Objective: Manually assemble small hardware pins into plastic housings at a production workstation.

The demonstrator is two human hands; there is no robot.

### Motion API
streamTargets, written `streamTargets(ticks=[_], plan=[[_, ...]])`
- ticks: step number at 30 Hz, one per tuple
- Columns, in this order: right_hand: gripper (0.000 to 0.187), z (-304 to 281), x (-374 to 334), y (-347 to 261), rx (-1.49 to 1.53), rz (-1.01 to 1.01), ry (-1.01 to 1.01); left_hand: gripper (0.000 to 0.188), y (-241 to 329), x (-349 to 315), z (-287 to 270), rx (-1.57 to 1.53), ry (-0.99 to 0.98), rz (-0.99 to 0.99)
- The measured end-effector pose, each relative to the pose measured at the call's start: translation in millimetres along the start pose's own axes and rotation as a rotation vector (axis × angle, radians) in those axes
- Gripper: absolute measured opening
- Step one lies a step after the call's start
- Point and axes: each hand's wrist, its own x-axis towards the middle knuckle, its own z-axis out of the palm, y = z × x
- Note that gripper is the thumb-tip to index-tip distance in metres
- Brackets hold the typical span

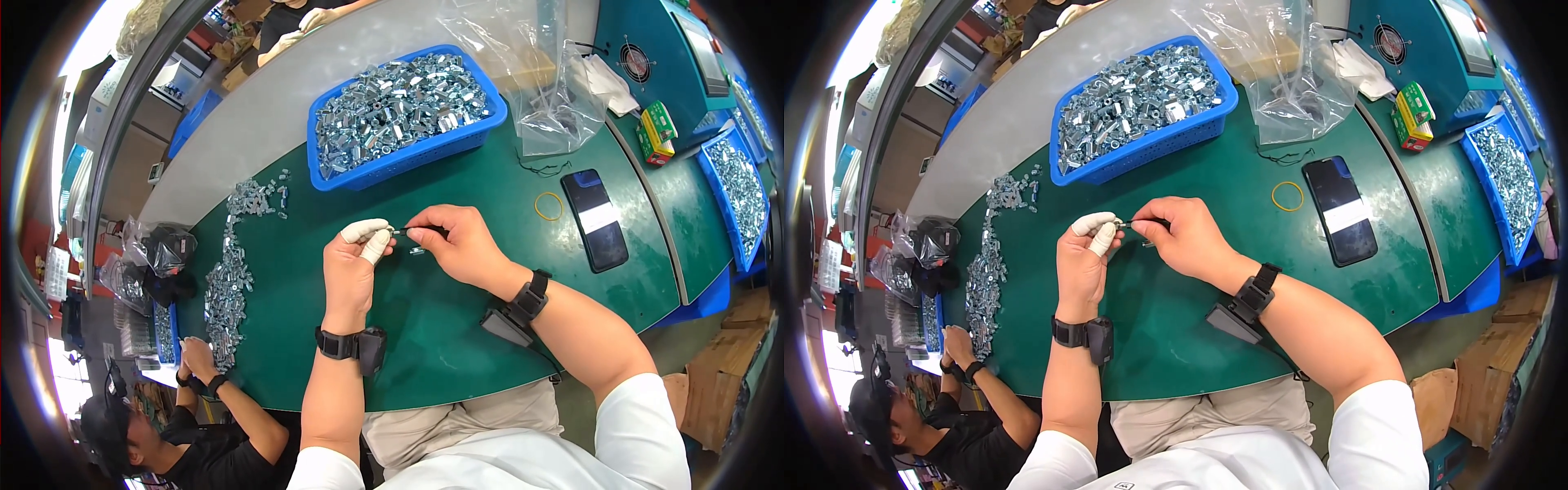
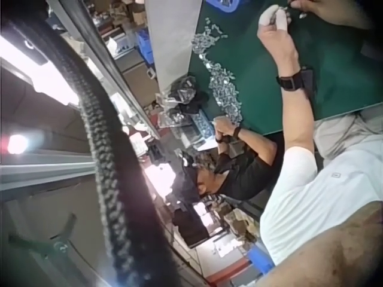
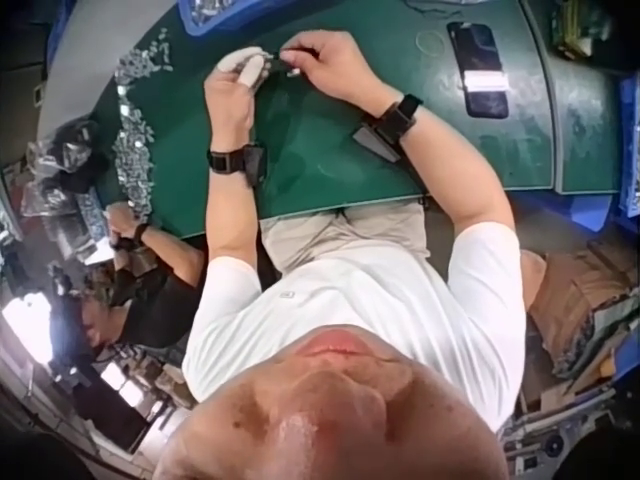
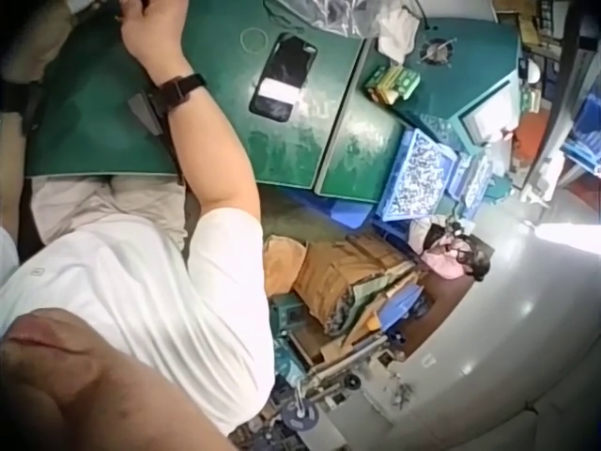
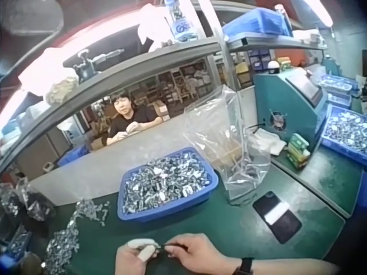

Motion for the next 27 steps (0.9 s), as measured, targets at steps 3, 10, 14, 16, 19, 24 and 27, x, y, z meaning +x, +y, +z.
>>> streamTargets(ticks=[3,10,14,16,19,24,27], plan=[[0.014,0,1,-4,-0.006,0.064,-0.043,0.018,0,-2,0,0.04,0.003,0.071],[0.025,-11,0,7,0.084,0.134,-0.088,0.009,13,1,11,0.359,-0.089,0.202],[0.022,1,5,7,0.236,0.095,-0.094,0.009,15,-3,5,0.422,-0.037,0.333],[0.023,3,4,8,0.122,0.016,-0.008,0.014,16,-7,17,0.351,0.047,0.269],[0.022,4,3,8,0.033,-0.11,0.037,0.023,1,-3,0,0.225,0.014,0.208],[0.023,-2,-2,4,0.061,-0.112,0.04,0.022,-5,6,-18,0.45,-0.083,0.172],[0.023,-4,-1,4,0.16,-0.064,-0.007,0.023,-9,10,-25,0.571,-0.106,0.291]])
